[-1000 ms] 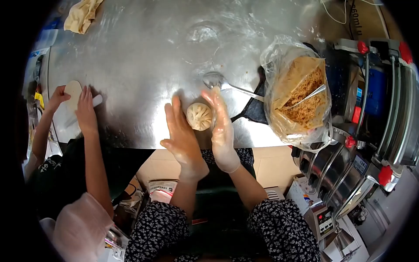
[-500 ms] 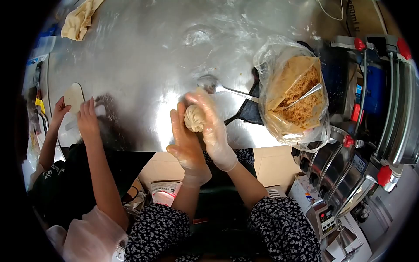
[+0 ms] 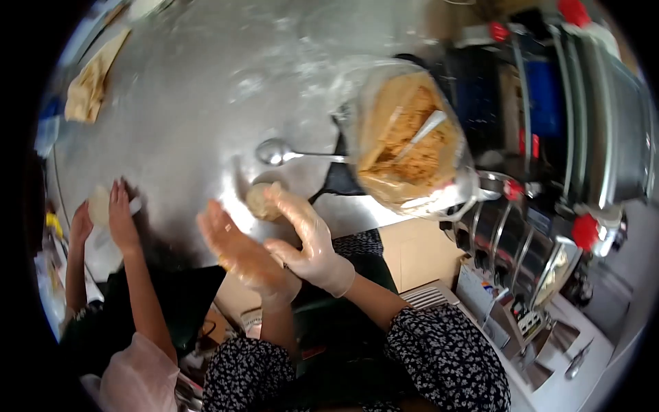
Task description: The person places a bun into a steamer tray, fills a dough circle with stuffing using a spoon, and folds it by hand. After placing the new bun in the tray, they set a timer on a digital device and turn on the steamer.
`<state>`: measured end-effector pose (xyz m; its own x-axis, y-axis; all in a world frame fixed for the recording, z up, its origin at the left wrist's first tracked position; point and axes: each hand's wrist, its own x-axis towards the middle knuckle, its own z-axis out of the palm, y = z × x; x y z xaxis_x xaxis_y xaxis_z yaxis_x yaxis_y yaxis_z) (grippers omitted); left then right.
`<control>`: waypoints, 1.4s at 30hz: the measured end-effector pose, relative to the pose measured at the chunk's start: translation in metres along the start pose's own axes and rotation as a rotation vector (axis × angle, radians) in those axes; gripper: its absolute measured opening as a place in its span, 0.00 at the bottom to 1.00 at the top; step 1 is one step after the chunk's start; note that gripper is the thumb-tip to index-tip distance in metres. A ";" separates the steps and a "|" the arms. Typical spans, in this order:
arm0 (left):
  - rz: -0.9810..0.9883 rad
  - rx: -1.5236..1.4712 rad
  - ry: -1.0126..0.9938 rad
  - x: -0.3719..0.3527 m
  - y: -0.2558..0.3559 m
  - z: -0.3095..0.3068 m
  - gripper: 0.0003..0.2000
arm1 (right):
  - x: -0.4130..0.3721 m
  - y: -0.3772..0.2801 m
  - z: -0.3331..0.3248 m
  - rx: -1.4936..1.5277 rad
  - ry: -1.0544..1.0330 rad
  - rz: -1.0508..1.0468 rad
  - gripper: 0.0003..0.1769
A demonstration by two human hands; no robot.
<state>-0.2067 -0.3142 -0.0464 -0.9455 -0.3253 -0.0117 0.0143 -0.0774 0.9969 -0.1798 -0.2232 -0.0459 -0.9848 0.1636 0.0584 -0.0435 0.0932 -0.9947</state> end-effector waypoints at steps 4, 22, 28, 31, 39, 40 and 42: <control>0.172 0.051 -0.096 -0.008 0.013 0.004 0.30 | -0.010 -0.031 -0.056 -0.154 0.414 0.046 0.15; 0.003 -0.051 -0.251 -0.062 0.012 0.076 0.20 | 0.073 -0.026 -0.190 -0.933 0.734 0.196 0.16; -0.024 -0.093 -0.263 -0.071 0.013 0.086 0.18 | 0.089 -0.007 -0.198 -0.979 0.432 -0.101 0.16; -0.045 -0.098 -0.249 -0.070 0.012 0.084 0.18 | 0.092 -0.001 -0.197 -1.027 0.408 -0.067 0.14; -0.069 -0.083 -0.215 -0.066 0.008 0.075 0.18 | 0.092 0.010 -0.199 -1.125 0.365 -0.040 0.13; -0.073 -0.076 -0.212 -0.066 0.007 0.075 0.18 | 0.092 0.010 -0.199 -1.109 0.360 -0.033 0.13; -0.079 -0.067 -0.185 -0.065 0.007 0.075 0.18 | 0.092 0.009 -0.199 -1.027 0.357 0.007 0.13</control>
<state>-0.1695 -0.2231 -0.0326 -0.9881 -0.1376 -0.0691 -0.0466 -0.1608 0.9859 -0.2375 -0.0119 -0.0326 -0.8716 0.4281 0.2389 0.2869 0.8406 -0.4594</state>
